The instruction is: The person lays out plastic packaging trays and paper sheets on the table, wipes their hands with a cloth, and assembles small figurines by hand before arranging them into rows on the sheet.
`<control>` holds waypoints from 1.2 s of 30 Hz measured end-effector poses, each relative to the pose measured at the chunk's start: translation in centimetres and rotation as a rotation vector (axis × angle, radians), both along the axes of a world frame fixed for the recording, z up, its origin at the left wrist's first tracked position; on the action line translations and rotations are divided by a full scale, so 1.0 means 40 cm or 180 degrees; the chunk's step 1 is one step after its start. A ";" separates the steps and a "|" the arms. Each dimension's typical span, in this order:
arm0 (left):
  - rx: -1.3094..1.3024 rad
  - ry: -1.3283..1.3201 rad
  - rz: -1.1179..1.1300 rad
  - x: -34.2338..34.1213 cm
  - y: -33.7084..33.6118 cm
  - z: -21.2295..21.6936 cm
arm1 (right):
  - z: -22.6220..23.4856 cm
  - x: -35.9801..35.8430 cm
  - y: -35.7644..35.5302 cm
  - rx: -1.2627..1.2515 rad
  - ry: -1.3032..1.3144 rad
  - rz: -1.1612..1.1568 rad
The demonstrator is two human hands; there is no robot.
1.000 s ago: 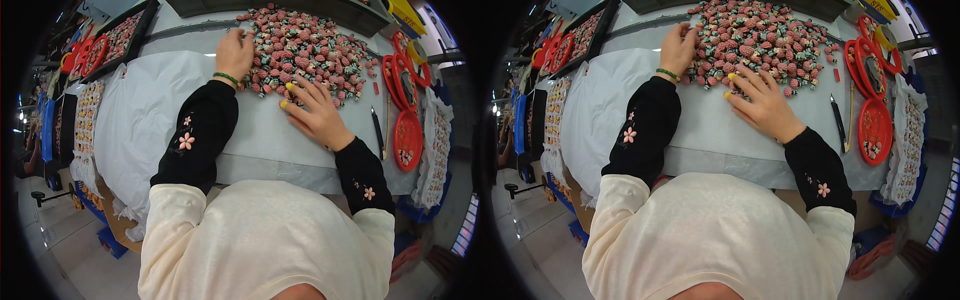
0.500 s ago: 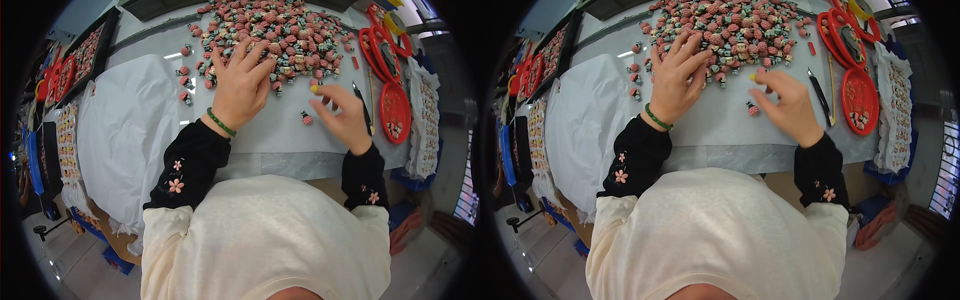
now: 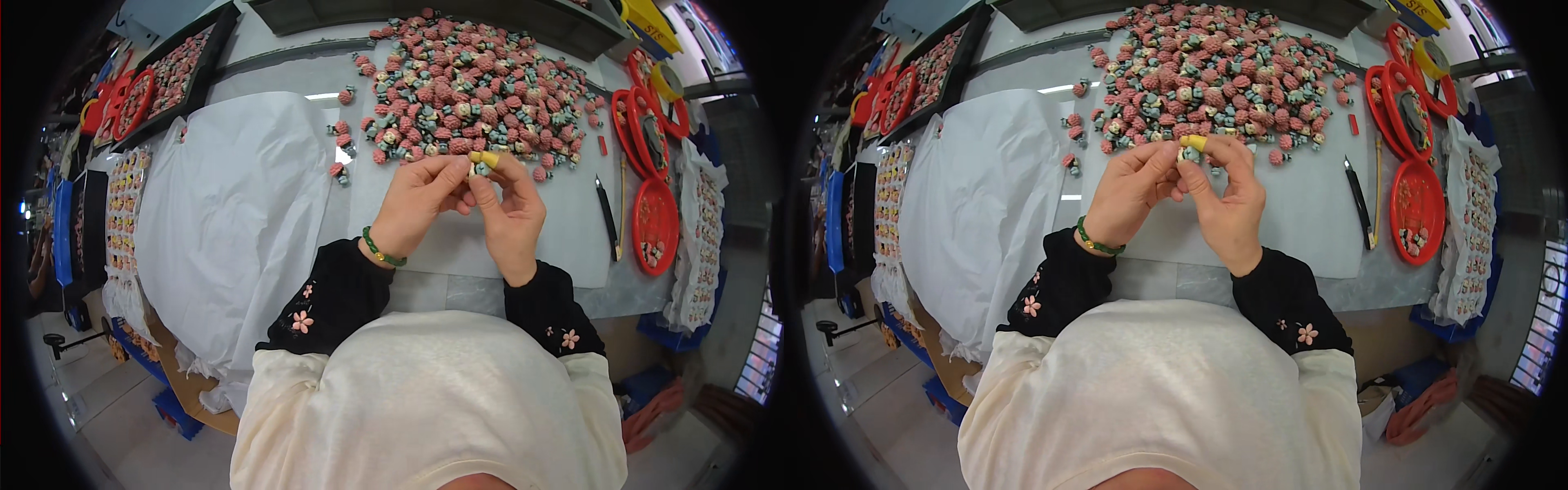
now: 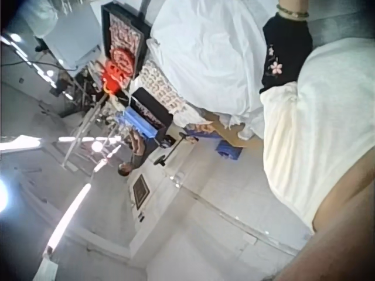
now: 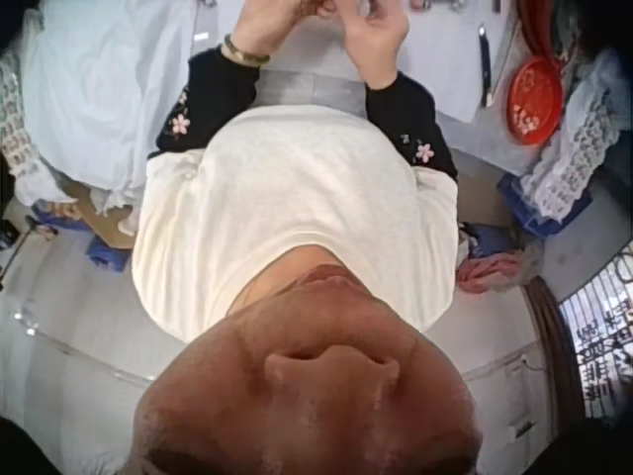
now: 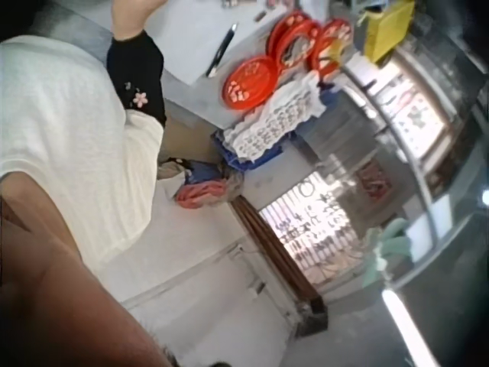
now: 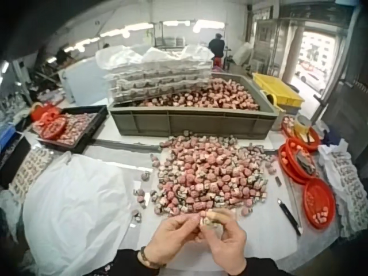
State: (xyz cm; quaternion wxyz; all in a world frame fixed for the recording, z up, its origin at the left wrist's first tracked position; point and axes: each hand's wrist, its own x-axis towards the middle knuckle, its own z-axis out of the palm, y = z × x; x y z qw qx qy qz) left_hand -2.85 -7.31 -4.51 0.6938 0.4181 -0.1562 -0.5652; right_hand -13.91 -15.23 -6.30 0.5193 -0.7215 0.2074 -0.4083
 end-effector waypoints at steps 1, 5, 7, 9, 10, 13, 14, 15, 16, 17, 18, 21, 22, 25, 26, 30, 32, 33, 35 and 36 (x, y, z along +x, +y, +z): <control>0.0000 -0.0022 0.0032 0.006 0.004 -0.006 | -0.004 0.004 0.001 0.0000 -0.0022 0.0032; -0.0147 -0.0505 0.0356 0.025 0.000 -0.016 | -0.016 -0.010 0.000 0.0194 -0.0165 0.0196; -0.0172 -0.0752 0.0351 0.030 0.002 -0.016 | -0.020 -0.010 0.001 0.0586 -0.0211 0.0330; -0.0128 -0.0528 0.0308 0.036 0.005 -0.013 | -0.021 0.002 0.005 0.0790 -0.0436 0.0343; -0.0130 -0.0516 0.0284 0.040 0.006 -0.018 | -0.024 0.000 0.005 0.0789 -0.0427 0.0319; -0.0056 -0.0893 0.0140 0.043 0.011 -0.032 | -0.026 -0.004 0.012 0.1062 -0.0353 0.0417; -0.0210 -0.0620 0.0224 0.041 0.010 -0.039 | -0.026 -0.004 0.012 0.0628 -0.0325 0.0306; -0.0366 -0.0348 0.0311 0.039 0.006 -0.041 | -0.025 -0.003 0.012 0.0192 -0.0296 0.0196; -0.0358 -0.0348 0.0310 0.037 0.005 -0.040 | -0.025 -0.003 0.014 0.0200 -0.0296 0.0196; -0.0422 -0.0101 0.0252 0.035 0.004 -0.039 | -0.026 -0.003 0.018 0.0095 -0.0325 0.0131; -0.0493 0.0142 0.0189 0.035 0.002 -0.035 | -0.025 -0.002 0.021 -0.0016 -0.0358 0.0061; -0.0524 -0.0156 -0.0039 0.038 0.002 -0.048 | -0.026 -0.001 0.016 -0.0137 -0.0377 -0.0047; -0.0525 -0.0149 -0.0056 0.039 0.002 -0.047 | -0.027 -0.002 0.015 -0.0139 -0.0371 -0.0064; -0.0364 -0.0568 -0.0144 0.040 0.004 -0.042 | -0.017 -0.015 0.001 -0.0483 -0.0057 -0.0038; -0.0293 -0.0473 0.0023 0.041 0.004 -0.043 | 0.002 -0.026 -0.015 -0.1037 0.0207 0.0148; -0.0247 -0.0089 0.0166 0.045 0.001 -0.031 | 0.003 -0.078 -0.067 -0.1230 0.0813 -0.0589; -0.0232 -0.0002 0.0193 0.042 -0.004 -0.029 | 0.009 -0.085 -0.098 -0.1602 0.1082 -0.0776; -0.0238 0.0004 0.0185 0.037 -0.006 -0.028 | 0.011 -0.085 -0.109 -0.1971 0.1347 -0.0973; -0.0213 0.0016 0.0285 0.032 -0.008 -0.025 | 0.004 -0.087 -0.119 -0.2033 0.1472 -0.0895; -0.0216 0.0017 0.0290 0.032 -0.006 -0.030 | -0.005 -0.090 -0.122 -0.1715 0.1555 -0.0695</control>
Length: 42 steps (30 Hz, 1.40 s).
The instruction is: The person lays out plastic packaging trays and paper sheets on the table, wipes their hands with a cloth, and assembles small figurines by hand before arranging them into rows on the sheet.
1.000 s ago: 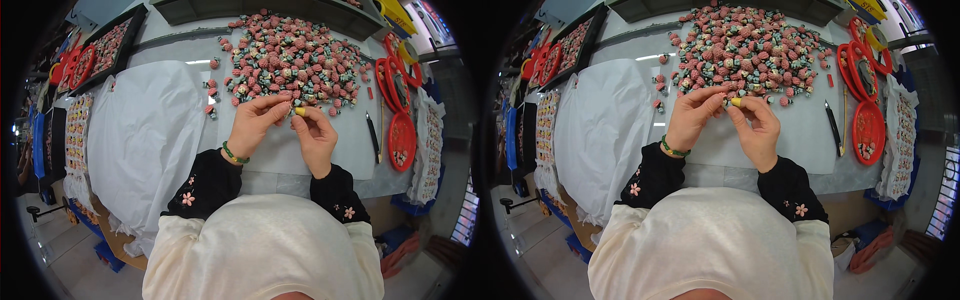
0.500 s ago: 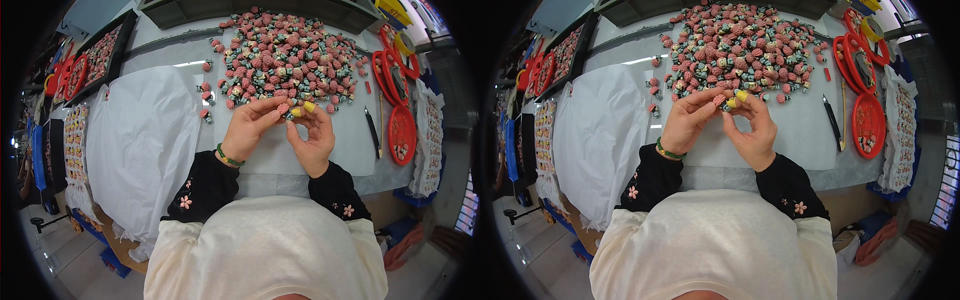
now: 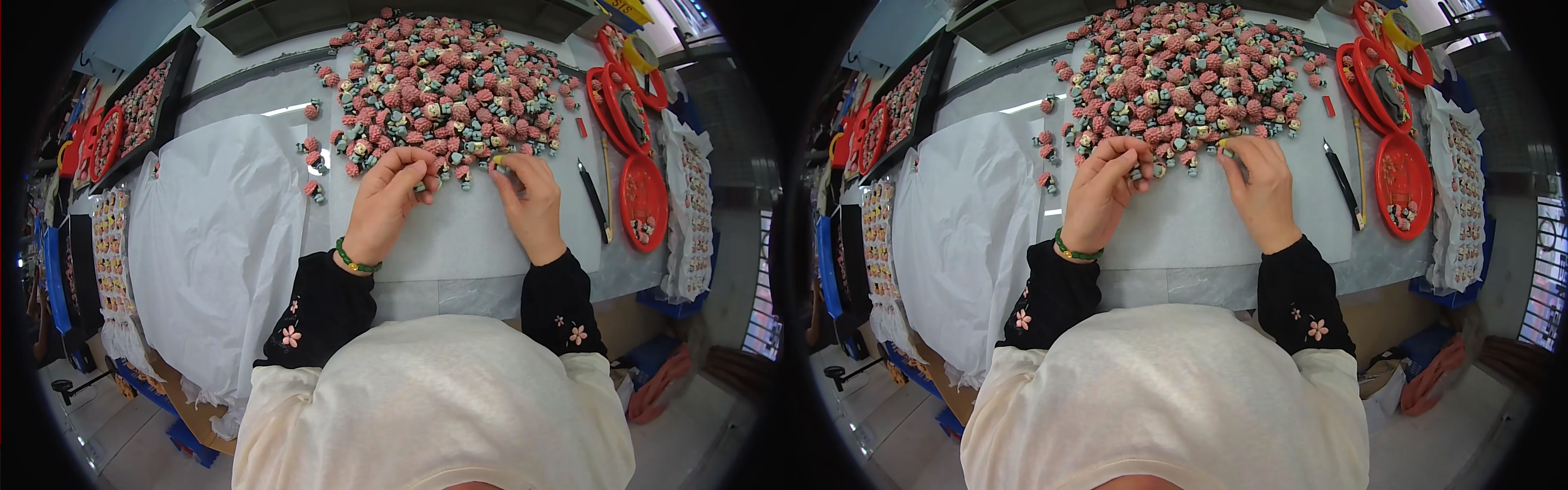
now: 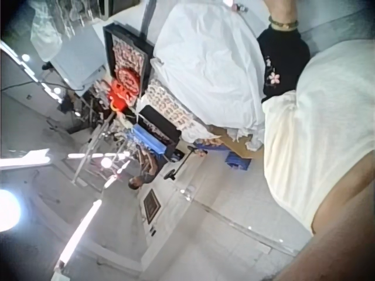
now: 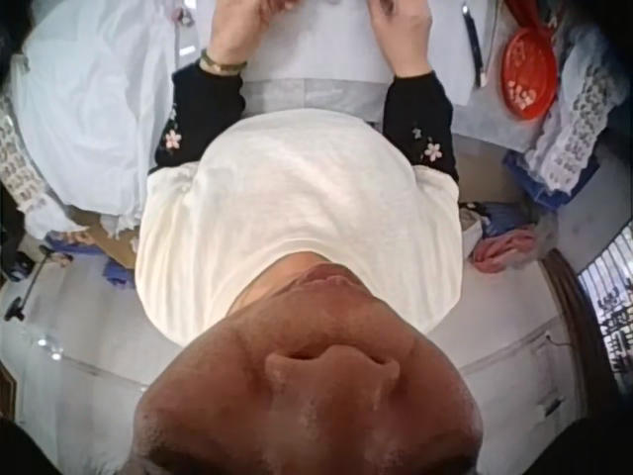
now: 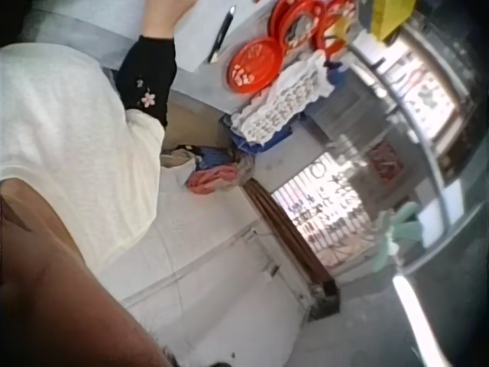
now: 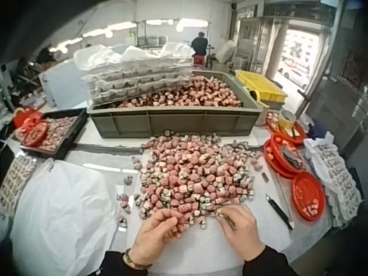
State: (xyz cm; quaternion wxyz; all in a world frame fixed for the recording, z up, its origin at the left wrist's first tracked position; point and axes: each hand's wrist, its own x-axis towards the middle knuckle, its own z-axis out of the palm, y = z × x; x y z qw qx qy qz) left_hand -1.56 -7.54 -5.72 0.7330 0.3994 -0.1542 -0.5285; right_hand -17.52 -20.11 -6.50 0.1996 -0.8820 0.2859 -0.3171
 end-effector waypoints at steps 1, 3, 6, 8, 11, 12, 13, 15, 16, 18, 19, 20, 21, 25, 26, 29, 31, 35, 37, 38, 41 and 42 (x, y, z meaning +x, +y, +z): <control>0.0130 -0.0259 -0.0097 0.002 0.003 -0.009 | -0.003 0.000 -0.001 0.0360 0.0076 0.0096; 0.0279 -0.0527 -0.0157 0.003 0.009 -0.008 | 0.000 0.015 0.024 0.1166 -0.0544 0.0193; 0.0338 -0.0643 -0.0538 -0.004 0.006 0.010 | 0.028 0.048 0.081 0.2470 -0.1573 0.0547; 0.0339 -0.0537 -0.0651 -0.003 0.009 -0.001 | 0.026 0.062 0.106 0.2958 -0.1991 0.0800; 0.0322 -0.0447 -0.0779 -0.002 0.010 0.005 | 0.020 0.070 0.123 0.2593 -0.1759 0.0904; 0.0246 -0.0594 -0.0608 -0.004 0.010 0.000 | 0.021 0.073 0.127 0.2776 -0.1794 0.0905; 0.0168 -0.0740 -0.0439 -0.004 0.012 -0.005 | 0.021 0.076 0.128 0.2958 -0.1826 0.0902; 0.0033 -0.0957 -0.0374 -0.004 0.013 -0.012 | 0.010 0.073 0.124 0.3271 -0.1789 0.0856; -0.0109 -0.1175 -0.0317 -0.005 0.012 -0.014 | 0.005 0.070 0.122 0.3575 -0.1754 0.0801; -0.0019 -0.0799 -0.0105 -0.016 0.002 0.005 | 0.002 0.072 0.128 0.3266 -0.1817 0.0800; 0.0074 -0.0432 0.0111 -0.021 -0.001 0.011 | 0.000 0.074 0.132 0.2959 -0.1879 0.0806; 0.0077 -0.0430 0.0104 -0.016 0.001 0.007 | -0.005 0.075 0.132 0.2960 -0.1880 0.0798; 0.0169 -0.0505 -0.0124 -0.005 0.009 0.001 | -0.010 0.077 0.133 0.2571 -0.1811 0.0841; 0.0077 -0.0629 -0.0270 0.000 0.008 -0.012 | -0.009 0.072 0.134 0.2954 -0.1917 0.0868; 0.0079 -0.0630 -0.0275 0.000 0.008 -0.014 | -0.013 0.071 0.133 0.2955 -0.1920 0.0864; -0.0059 -0.0640 -0.0259 -0.004 0.006 -0.014 | -0.024 0.068 0.131 0.2561 -0.1790 0.0826; -0.0113 -0.0545 -0.0238 -0.003 0.008 -0.013 | -0.025 0.071 0.135 0.2254 -0.1840 0.0761; -0.0026 -0.0628 -0.0328 0.002 0.011 -0.009 | -0.019 0.072 0.140 0.2134 -0.1862 0.0686; -0.0036 -0.0469 -0.0319 0.001 0.010 0.005 | -0.020 0.070 0.138 0.2016 -0.1813 0.0689; -0.0036 -0.0473 -0.0320 0.002 0.009 0.008 | -0.019 0.069 0.137 0.2015 -0.1817 0.0689; -0.0155 0.0215 -0.0345 0.008 0.009 0.015 | -0.018 0.068 0.134 0.1998 -0.1840 0.0671; -0.0180 0.0175 -0.0320 0.009 0.006 0.015 | -0.019 0.066 0.131 0.1988 -0.1836 0.0675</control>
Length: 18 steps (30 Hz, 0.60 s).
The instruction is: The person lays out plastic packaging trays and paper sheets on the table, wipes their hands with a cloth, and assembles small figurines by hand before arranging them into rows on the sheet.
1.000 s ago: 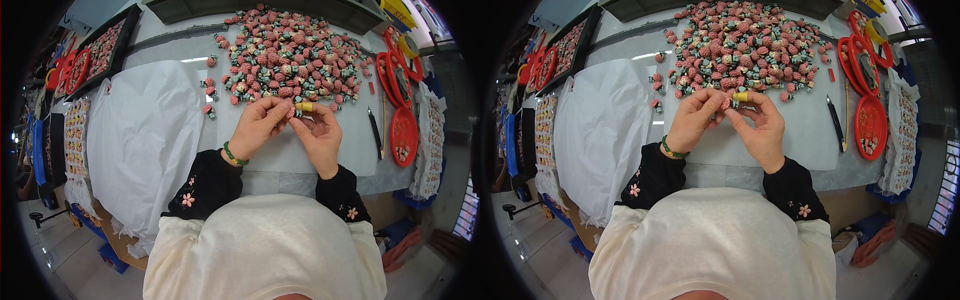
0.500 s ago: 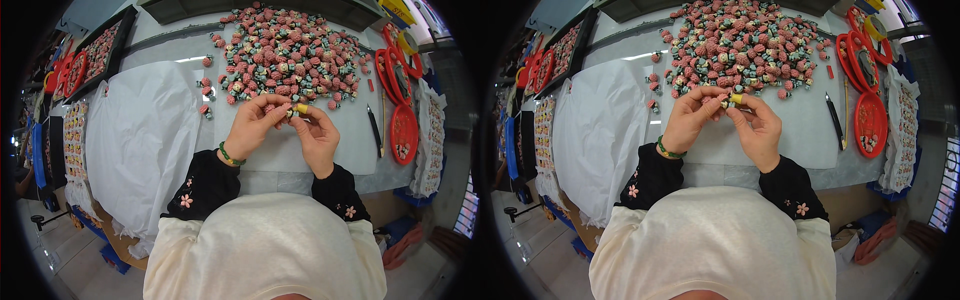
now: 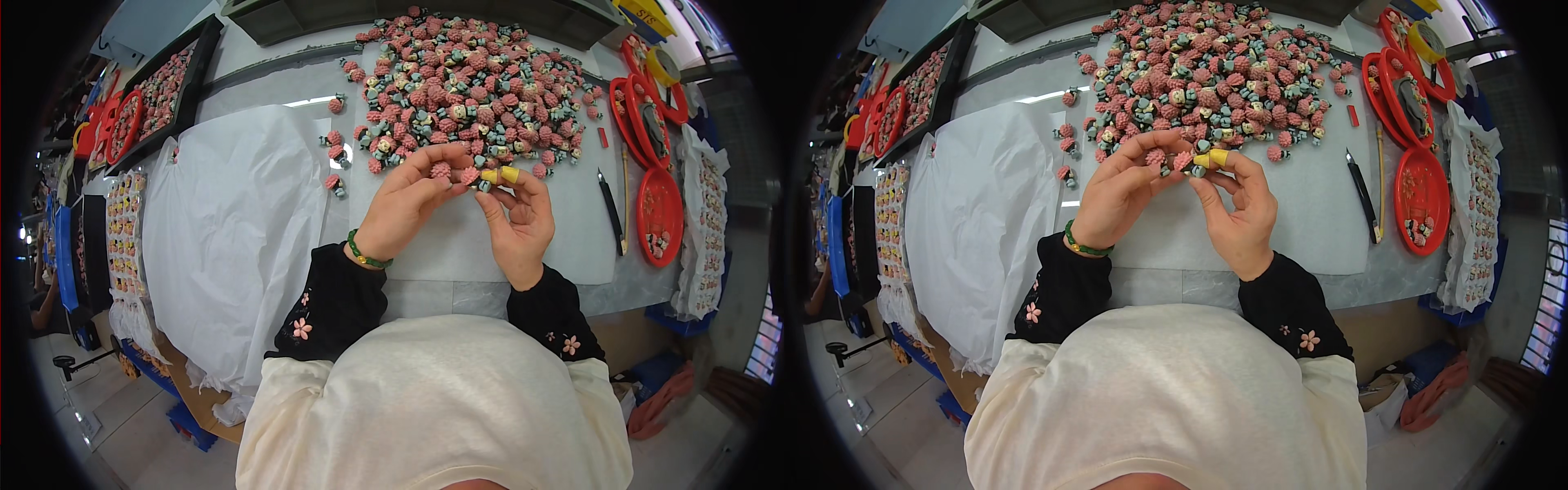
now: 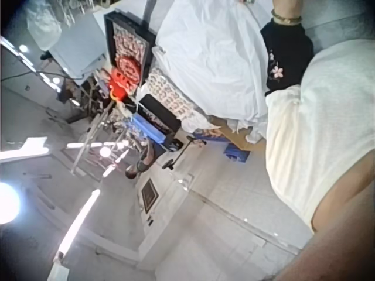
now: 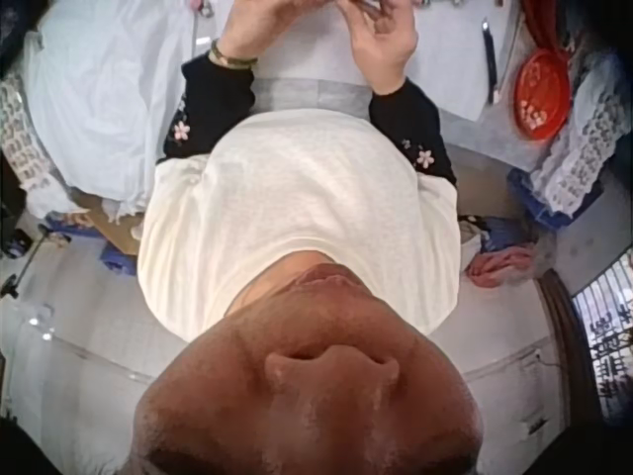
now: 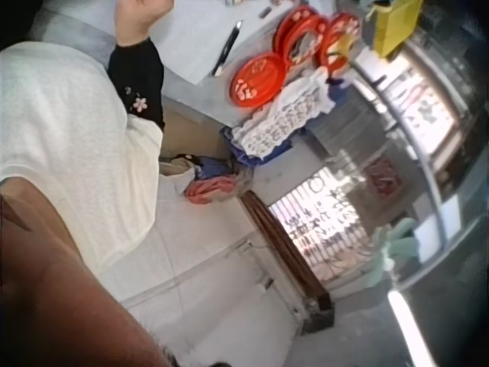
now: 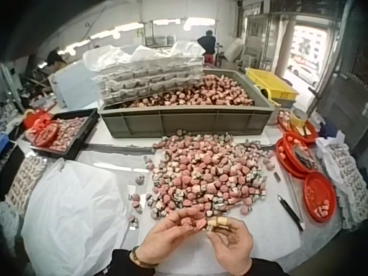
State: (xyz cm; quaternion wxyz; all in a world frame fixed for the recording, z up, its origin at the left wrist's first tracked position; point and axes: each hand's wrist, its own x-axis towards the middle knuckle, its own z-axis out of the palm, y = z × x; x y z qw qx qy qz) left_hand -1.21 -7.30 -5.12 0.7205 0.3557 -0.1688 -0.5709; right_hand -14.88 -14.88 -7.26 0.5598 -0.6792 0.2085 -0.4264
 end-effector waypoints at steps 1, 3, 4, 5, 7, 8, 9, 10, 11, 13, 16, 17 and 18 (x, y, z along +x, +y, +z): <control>-0.0028 -0.0038 0.0027 0.001 -0.003 0.000 | 0.000 -0.002 -0.004 -0.0012 0.0003 0.0002; 0.0031 -0.0466 0.0055 0.004 -0.002 -0.002 | 0.001 -0.007 -0.013 -0.0162 0.0041 0.0051; 0.0094 -0.0893 0.0094 0.005 -0.001 -0.003 | 0.003 -0.008 -0.017 -0.0306 0.0081 0.0110; 0.0088 -0.0897 0.0093 0.004 -0.003 -0.006 | 0.004 -0.006 -0.019 -0.0312 0.0077 0.0108; 0.0054 -0.1286 0.0101 -0.001 -0.002 -0.016 | 0.005 -0.001 -0.017 -0.0060 0.0054 0.0209; 0.0052 -0.1290 0.0110 -0.003 -0.006 -0.019 | 0.007 0.000 -0.019 -0.0065 0.0050 0.0217; -0.0058 -0.1449 0.0087 -0.002 -0.003 -0.022 | 0.008 0.006 -0.019 0.0082 0.0034 0.0248; -0.0161 -0.1611 0.0069 -0.002 -0.001 -0.025 | 0.007 0.011 -0.018 0.0231 0.0018 0.0287; -0.0127 -0.1638 0.0138 -0.007 0.001 -0.032 | 0.007 0.012 -0.016 0.0245 -0.0006 0.0364; -0.0293 -0.2150 -0.0076 -0.016 0.016 -0.026 | 0.016 0.014 0.001 0.0448 0.0098 0.0161; -0.0248 -0.2439 -0.0087 -0.030 0.017 -0.011 | 0.016 -0.010 -0.001 0.0782 0.0301 0.0133; -0.0111 -0.2414 -0.0064 -0.028 0.023 -0.016 | 0.006 -0.013 -0.002 0.0736 0.0462 0.0159; -0.0208 -0.3038 0.0055 -0.020 0.029 0.005 | 0.007 -0.011 0.006 0.0748 0.0416 0.0282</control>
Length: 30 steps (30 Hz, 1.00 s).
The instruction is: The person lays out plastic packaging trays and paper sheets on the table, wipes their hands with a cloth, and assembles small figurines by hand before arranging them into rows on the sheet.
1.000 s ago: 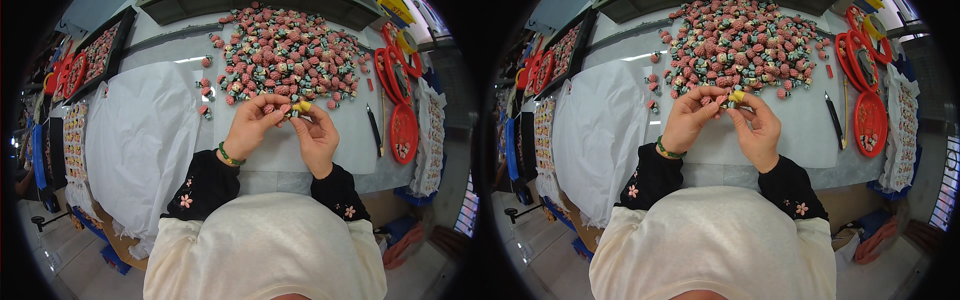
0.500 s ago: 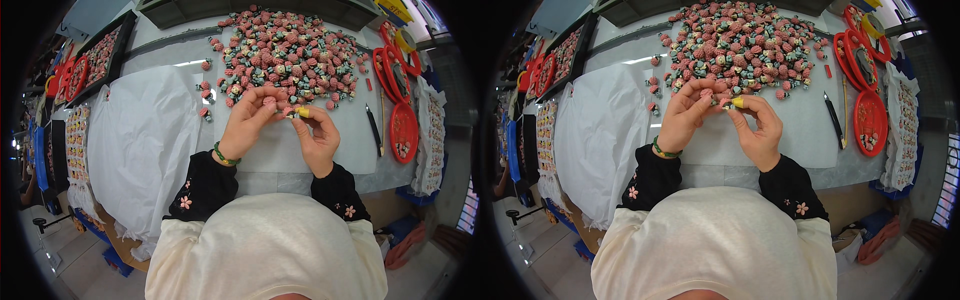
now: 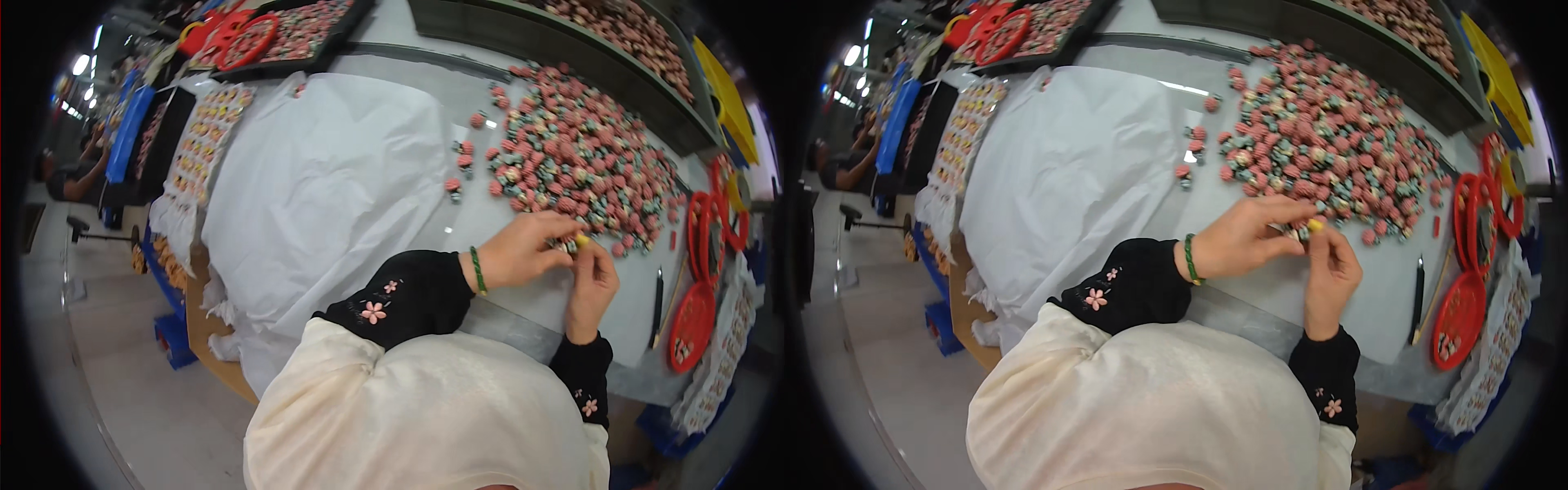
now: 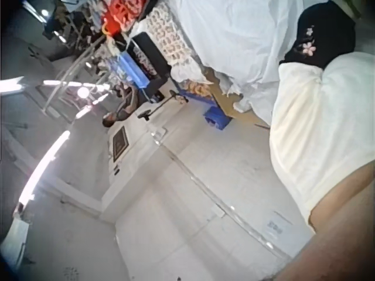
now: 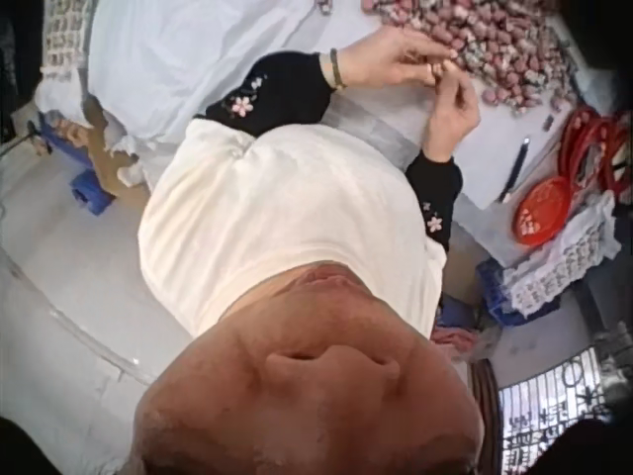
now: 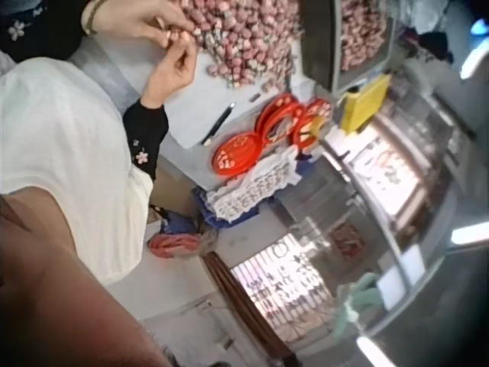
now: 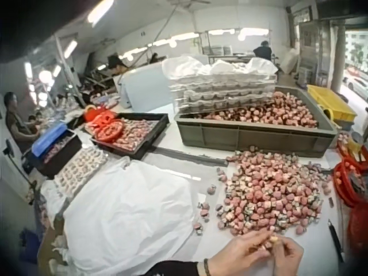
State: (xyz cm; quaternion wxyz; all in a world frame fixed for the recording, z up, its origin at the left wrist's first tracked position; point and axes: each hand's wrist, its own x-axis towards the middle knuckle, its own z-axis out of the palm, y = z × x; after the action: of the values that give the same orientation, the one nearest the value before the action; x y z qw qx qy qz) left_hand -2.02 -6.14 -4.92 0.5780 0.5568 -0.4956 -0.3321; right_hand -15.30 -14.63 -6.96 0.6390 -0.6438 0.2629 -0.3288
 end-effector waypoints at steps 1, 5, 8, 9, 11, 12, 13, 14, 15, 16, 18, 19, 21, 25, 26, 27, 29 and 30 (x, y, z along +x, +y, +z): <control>0.0022 -0.0047 0.0096 0.014 0.010 0.038 | 0.004 0.000 0.004 0.0247 -0.0123 -0.0087; -0.0591 -0.1349 0.1059 0.103 0.062 0.227 | 0.016 0.019 0.006 0.0479 -0.0167 -0.0036; -0.0411 -0.2275 0.2086 0.304 0.086 0.327 | 0.008 0.008 -0.012 0.0495 -0.0058 -0.0169; -0.0116 -0.3258 0.2411 0.405 0.119 0.326 | 0.011 0.005 -0.012 0.0523 -0.0043 -0.0122; 0.0977 -0.3410 0.2836 0.555 0.213 0.299 | 0.026 0.005 -0.002 0.0536 -0.0107 0.0042; 0.1269 -0.3304 0.2991 0.626 0.257 0.242 | 0.027 0.009 0.000 0.0549 -0.0129 0.0120; 0.1557 -0.3167 0.3089 0.719 0.304 0.153 | 0.027 0.011 -0.001 0.0544 -0.0157 0.0103; 0.1888 -0.3231 0.3099 0.745 0.326 0.101 | 0.023 0.011 -0.005 0.0529 -0.0120 0.0078; 0.2222 -0.3289 0.3106 0.762 0.340 0.060 | 0.019 0.010 -0.005 0.0514 -0.0078 0.0056; 0.2284 -0.3222 0.3144 0.774 0.359 0.015 | 0.019 0.011 -0.005 0.0517 -0.0091 0.0022; 0.2272 -0.2937 0.3171 0.760 0.360 -0.029 | 0.015 0.009 -0.008 0.0549 -0.0011 0.0030; 0.2270 -0.2926 0.3142 0.764 0.352 -0.036 | 0.014 0.007 -0.008 0.0549 0.0007 0.0005; 0.1870 -0.3227 0.3015 0.770 0.340 -0.047 | 0.011 0.009 -0.006 0.0560 0.0023 0.0011; 0.2129 -0.3591 0.2849 0.790 0.330 -0.072 | 0.009 0.010 -0.004 0.0563 0.0080 -0.0022; 0.2646 -0.3436 0.2729 0.801 0.337 -0.079 | 0.009 0.013 -0.004 0.0541 0.0080 0.0003; 0.2639 -0.3411 0.2664 0.783 0.323 -0.089 | 0.007 0.010 -0.005 0.0522 0.0104 -0.0010; 0.2753 -0.3574 0.2915 0.741 0.303 -0.109 | 0.001 0.013 -0.010 0.0534 0.0109 -0.0040; 0.2880 -0.3259 0.2824 0.738 0.318 -0.118 | 0.001 0.015 -0.010 0.0542 0.0056 0.0010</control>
State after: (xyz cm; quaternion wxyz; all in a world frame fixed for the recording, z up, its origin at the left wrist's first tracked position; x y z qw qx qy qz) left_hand 27.51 6.56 -9.64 0.0766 0.9637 -0.2497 0.0554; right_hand -14.71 -15.03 -6.92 0.6896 -0.5904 0.2944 -0.2986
